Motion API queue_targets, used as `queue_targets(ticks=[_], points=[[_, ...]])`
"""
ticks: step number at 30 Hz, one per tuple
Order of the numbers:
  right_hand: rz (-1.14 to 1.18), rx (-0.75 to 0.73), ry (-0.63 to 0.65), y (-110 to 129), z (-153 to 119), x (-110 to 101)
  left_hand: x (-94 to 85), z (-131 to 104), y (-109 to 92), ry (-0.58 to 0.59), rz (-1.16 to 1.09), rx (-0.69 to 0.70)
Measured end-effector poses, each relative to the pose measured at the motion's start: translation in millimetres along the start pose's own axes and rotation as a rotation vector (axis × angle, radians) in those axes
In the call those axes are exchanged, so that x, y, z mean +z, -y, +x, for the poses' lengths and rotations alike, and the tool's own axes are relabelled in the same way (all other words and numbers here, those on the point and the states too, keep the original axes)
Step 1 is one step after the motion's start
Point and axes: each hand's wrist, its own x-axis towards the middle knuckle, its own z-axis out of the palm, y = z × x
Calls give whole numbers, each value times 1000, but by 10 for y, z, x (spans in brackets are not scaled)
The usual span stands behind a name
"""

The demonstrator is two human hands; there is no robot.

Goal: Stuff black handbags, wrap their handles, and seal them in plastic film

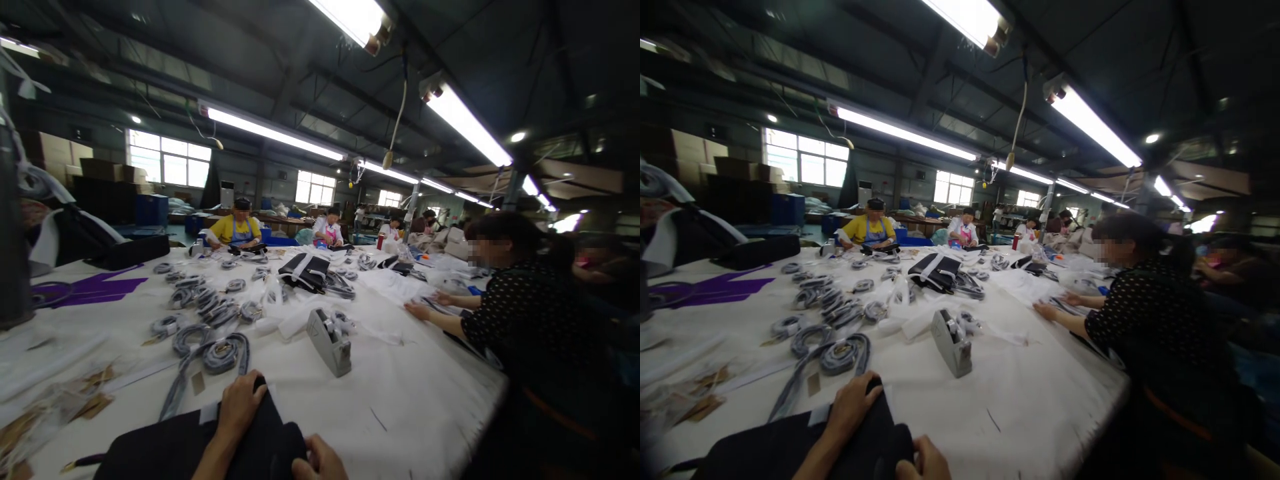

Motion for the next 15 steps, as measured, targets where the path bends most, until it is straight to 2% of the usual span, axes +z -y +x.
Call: queue_targets(ticks=[4,6,8,10,12,15], points=[[153,-4,-15,98,91,-293,38,49,-233,-72,92,-26],[238,27,44,128,137,-455,8,9,-423,-119,155,-21],[265,46,98,118,177,-568,-22,-100,-593,-121,192,50],[227,32,110,77,205,-621,-10,-261,-684,-35,176,201],[164,14,115,31,216,-635,62,-433,-679,91,133,331],[26,33,121,23,219,-665,211,-614,-572,181,91,387]])
